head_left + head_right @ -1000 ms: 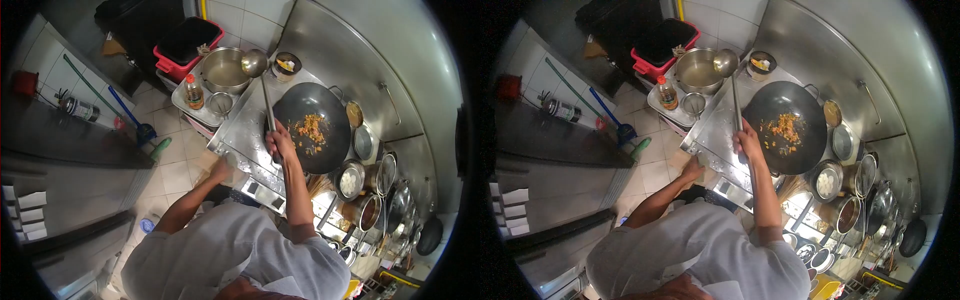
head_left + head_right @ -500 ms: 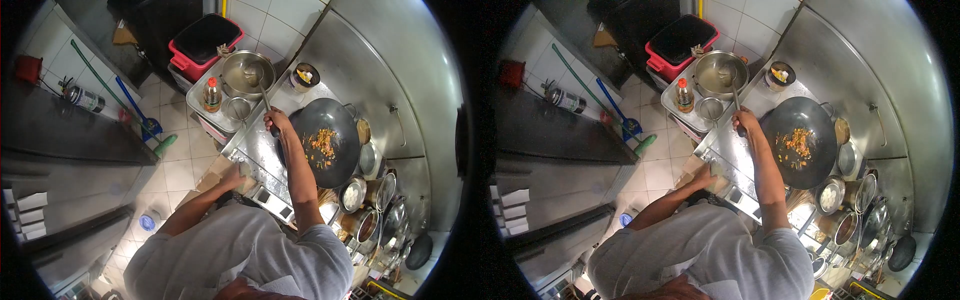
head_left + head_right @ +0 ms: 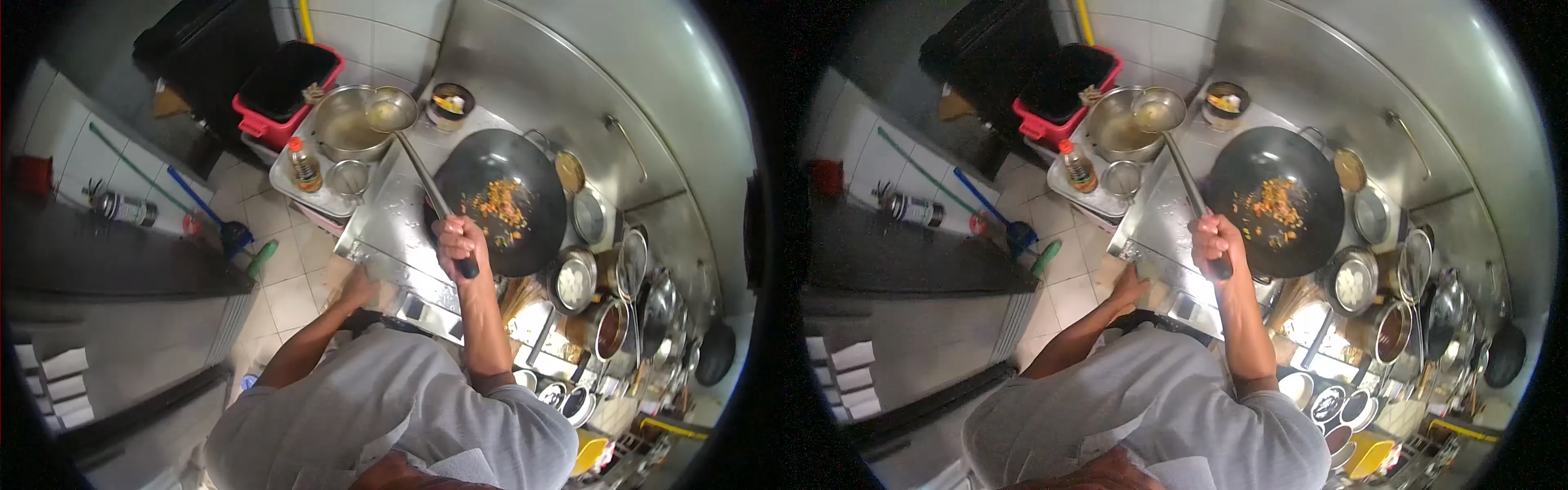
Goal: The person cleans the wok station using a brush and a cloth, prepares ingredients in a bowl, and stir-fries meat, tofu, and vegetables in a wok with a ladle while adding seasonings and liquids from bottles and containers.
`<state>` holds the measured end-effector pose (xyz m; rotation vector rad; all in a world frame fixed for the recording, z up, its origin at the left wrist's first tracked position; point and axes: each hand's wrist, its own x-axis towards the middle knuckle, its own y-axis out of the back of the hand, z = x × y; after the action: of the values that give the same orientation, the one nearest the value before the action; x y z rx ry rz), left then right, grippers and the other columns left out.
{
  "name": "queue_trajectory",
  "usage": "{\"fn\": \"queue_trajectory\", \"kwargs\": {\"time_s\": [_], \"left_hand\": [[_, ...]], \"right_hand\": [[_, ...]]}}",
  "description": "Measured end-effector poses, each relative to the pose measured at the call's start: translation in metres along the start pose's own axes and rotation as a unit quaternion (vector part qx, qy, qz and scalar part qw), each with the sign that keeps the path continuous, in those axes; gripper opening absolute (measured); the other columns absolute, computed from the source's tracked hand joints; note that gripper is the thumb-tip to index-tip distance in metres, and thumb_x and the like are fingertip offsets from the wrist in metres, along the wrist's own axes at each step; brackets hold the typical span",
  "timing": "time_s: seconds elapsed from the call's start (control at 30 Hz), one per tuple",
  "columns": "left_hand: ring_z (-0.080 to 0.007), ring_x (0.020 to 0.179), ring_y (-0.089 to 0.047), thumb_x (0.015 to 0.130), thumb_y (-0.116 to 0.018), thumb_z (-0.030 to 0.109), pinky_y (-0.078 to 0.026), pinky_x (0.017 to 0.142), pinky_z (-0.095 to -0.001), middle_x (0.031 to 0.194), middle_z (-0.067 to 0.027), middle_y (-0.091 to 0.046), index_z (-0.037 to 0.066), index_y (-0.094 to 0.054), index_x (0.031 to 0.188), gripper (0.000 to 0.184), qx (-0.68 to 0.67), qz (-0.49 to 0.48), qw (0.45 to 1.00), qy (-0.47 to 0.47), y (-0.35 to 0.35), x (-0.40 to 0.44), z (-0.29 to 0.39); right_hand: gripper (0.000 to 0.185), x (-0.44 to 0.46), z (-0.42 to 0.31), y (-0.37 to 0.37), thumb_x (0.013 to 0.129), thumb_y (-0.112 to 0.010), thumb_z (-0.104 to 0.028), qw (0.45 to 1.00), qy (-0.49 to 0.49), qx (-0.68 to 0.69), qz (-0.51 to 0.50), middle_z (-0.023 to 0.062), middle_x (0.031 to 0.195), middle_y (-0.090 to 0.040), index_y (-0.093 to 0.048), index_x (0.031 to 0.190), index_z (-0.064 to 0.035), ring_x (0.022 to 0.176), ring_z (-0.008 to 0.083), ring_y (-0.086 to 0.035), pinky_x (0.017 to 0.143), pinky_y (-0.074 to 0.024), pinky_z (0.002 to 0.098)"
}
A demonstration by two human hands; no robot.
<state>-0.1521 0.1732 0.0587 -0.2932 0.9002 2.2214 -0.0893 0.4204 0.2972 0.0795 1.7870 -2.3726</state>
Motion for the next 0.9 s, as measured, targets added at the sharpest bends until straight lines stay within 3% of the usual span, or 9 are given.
{"fn": "queue_trajectory", "kwargs": {"time_s": [0.17, 0.3, 0.37, 0.43, 0.53, 0.57, 0.67, 0.73, 0.9], "left_hand": [[-0.0397, 0.118, -0.058, 0.079, -0.069, 0.027, -0.048, 0.097, -0.0444, 0.126, -0.0255, -0.058, -0.004, -0.044, 0.133, 0.067, -0.072, 0.015, 0.997, -0.036, -0.034, 0.029, -0.055], [-0.0346, 0.114, -0.061, 0.083, -0.067, 0.024, -0.05, 0.093, -0.0423, 0.123, -0.0219, -0.06, -0.003, -0.044, 0.135, 0.063, -0.099, 0.018, 0.995, -0.006, -0.035, 0.019, -0.018], [-0.0235, 0.106, -0.061, 0.087, -0.064, 0.018, -0.051, 0.091, -0.0372, 0.118, -0.0129, -0.062, 0.0, -0.051, 0.13, 0.048, -0.252, -0.031, 0.967, 0.004, -0.045, 0.014, 0.01], [-0.0214, 0.105, -0.061, 0.092, -0.06, 0.031, -0.052, 0.087, -0.0362, 0.118, -0.0117, -0.062, 0.001, -0.054, 0.13, 0.048, -0.282, -0.082, 0.956, -0.011, -0.046, -0.007, 0.078], [-0.0199, 0.103, -0.062, 0.095, -0.054, 0.051, -0.053, 0.078, -0.0356, 0.118, -0.0096, -0.062, 0.003, -0.052, 0.133, 0.061, -0.324, -0.165, 0.931, 0.03, -0.079, 0.005, 0.119], [-0.0196, 0.102, -0.062, 0.095, -0.052, 0.054, -0.053, 0.075, -0.0355, 0.119, -0.0091, -0.062, 0.004, -0.051, 0.134, 0.064, -0.336, -0.186, 0.922, 0.04, -0.094, 0.014, 0.127], [-0.0196, 0.097, -0.064, 0.094, -0.048, 0.063, -0.051, 0.069, -0.0372, 0.117, -0.007, -0.063, 0.008, -0.05, 0.136, 0.069, -0.406, -0.195, 0.882, 0.142, -0.119, 0.002, 0.184], [-0.0209, 0.091, -0.065, 0.093, -0.051, 0.063, -0.05, 0.067, -0.0404, 0.111, -0.0059, -0.065, 0.013, -0.052, 0.132, 0.063, -0.342, -0.12, 0.909, 0.204, -0.125, -0.007, 0.223], [-0.0223, 0.09, -0.064, 0.093, -0.056, 0.053, -0.048, 0.067, -0.0426, 0.105, -0.0048, -0.065, 0.014, -0.055, 0.122, 0.048, -0.359, -0.182, 0.891, 0.211, -0.159, 0.021, 0.217]], "right_hand": [[0.027, -0.142, 0.012, -0.029, 0.097, -0.042, -0.006, 0.991, 0.089, -0.071, 0.076, 0.0003, 0.073, -0.046, -0.053, 0.12, -0.0156, 0.043, 0.006, -0.043, 0.035, -0.0391, 0.025], [0.039, -0.212, 0.005, -0.018, 0.098, -0.041, -0.005, 0.971, 0.156, -0.101, 0.148, -0.0008, 0.071, -0.046, -0.047, 0.134, -0.0197, 0.042, 0.0053, -0.041, 0.034, -0.0367, 0.0232], [0.043, -0.229, -0.008, -0.007, 0.097, -0.041, -0.004, 0.955, 0.179, -0.146, 0.188, -0.0012, 0.07, -0.045, -0.044, 0.137, -0.0195, 0.042, 0.0053, -0.04, 0.035, -0.0366, 0.0228], [0.048, -0.235, -0.018, 0.008, 0.096, -0.041, -0.003, 0.934, 0.196, -0.194, 0.226, -0.0016, 0.068, -0.044, -0.041, 0.141, -0.0193, 0.042, 0.0053, -0.04, 0.035, -0.0365, 0.0223], [0.07, -0.237, -0.026, 0.034, 0.088, -0.044, 0.0, 0.766, 0.245, -0.473, 0.359, -0.0021, 0.064, -0.045, -0.026, 0.154, -0.0149, 0.042, 0.0075, -0.04, 0.037, -0.0393, 0.0249], [0.07, -0.238, -0.029, 0.04, 0.088, -0.044, 0.0, 0.767, 0.245, -0.475, 0.357, -0.0021, 0.064, -0.045, -0.026, 0.154, -0.0149, 0.042, 0.0075, -0.04, 0.037, -0.0393, 0.0249], [0.08, -0.247, -0.033, 0.07, 0.086, -0.045, 0.004, 0.548, 0.258, -0.671, 0.427, -0.001, 0.06, -0.046, -0.018, 0.158, -0.0133, 0.041, 0.0096, -0.045, 0.036, -0.0407, 0.027], [0.08, -0.251, -0.035, 0.086, 0.086, -0.045, 0.004, 0.542, 0.254, -0.679, 0.424, -0.0007, 0.059, -0.047, -0.017, 0.159, -0.013, 0.041, 0.0094, -0.045, 0.037, -0.0409, 0.0273], [0.078, -0.267, -0.018, 0.072, 0.085, -0.05, 0.002, 0.55, 0.212, -0.69, 0.42, 0.0012, 0.062, -0.054, -0.024, 0.157, -0.0115, 0.043, 0.01, -0.049, 0.04, -0.0428, 0.0284]]}}
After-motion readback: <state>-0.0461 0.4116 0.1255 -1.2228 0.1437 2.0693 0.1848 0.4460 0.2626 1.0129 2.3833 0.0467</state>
